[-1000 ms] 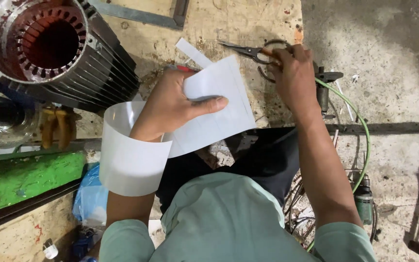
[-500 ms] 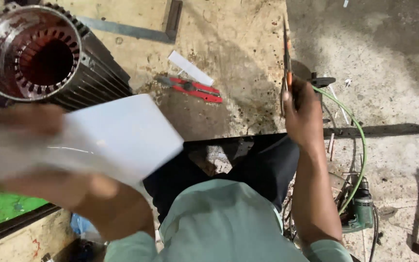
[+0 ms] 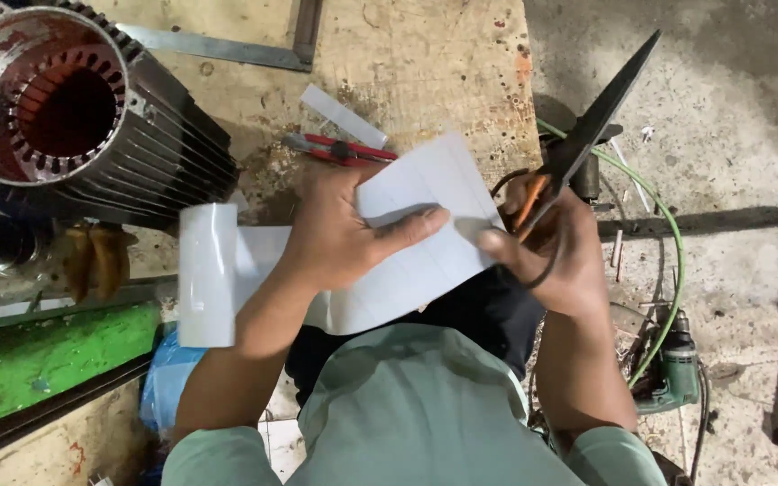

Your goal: Cutting strips of white insulation material using a utility knife and scissors on a workbench.

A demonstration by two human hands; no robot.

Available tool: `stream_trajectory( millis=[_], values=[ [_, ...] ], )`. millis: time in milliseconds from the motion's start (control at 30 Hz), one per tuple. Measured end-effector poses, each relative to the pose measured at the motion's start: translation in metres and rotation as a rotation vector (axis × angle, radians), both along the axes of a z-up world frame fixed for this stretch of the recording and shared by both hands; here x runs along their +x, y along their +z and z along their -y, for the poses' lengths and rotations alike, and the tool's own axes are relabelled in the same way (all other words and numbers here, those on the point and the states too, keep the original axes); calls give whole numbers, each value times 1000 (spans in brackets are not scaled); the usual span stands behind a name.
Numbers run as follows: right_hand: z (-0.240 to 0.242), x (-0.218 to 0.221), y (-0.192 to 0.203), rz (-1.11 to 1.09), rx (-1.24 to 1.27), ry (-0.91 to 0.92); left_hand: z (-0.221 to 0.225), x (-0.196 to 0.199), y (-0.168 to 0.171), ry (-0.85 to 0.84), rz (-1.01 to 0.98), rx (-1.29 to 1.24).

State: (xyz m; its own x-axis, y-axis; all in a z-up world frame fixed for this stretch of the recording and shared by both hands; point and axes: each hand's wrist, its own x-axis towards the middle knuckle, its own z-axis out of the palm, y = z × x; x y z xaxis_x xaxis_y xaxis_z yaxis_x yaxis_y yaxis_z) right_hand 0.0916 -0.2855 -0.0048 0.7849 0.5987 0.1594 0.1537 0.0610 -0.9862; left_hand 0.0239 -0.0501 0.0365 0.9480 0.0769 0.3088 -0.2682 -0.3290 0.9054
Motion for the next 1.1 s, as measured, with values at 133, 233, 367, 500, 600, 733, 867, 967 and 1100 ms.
stream_trajectory(
  millis=[133,233,367,500,600,733,867,967,1100],
  values=[
    [-4,-8,1,-25,-83,-164,0,-11,2,2,-14,1],
    [10,-2,-4,48,59,-247,-17,-25,-10,70,78,285],
    [46,6,-32,11,460,-214,-31,-44,-49,47,-163,476],
    [20,6,-24,-6,434,-184,-15,-44,-108,35,-318,-203],
    [-10,-4,-57,303,405,-171,4,-31,-127,18,-295,-372],
    [-32,-33,-66,4,140,-364,17,-26,-152,-43,-225,-741],
    [-39,-32,-55,-54,118,-472,23,-25,-177,-107,-161,-1103],
    [-27,-13,-49,-28,107,-461,26,-18,-197,-137,-116,-1337],
    [-41,-18,-44,-86,250,-325,43,-33,-226,-161,-67,-1580]
  ],
)
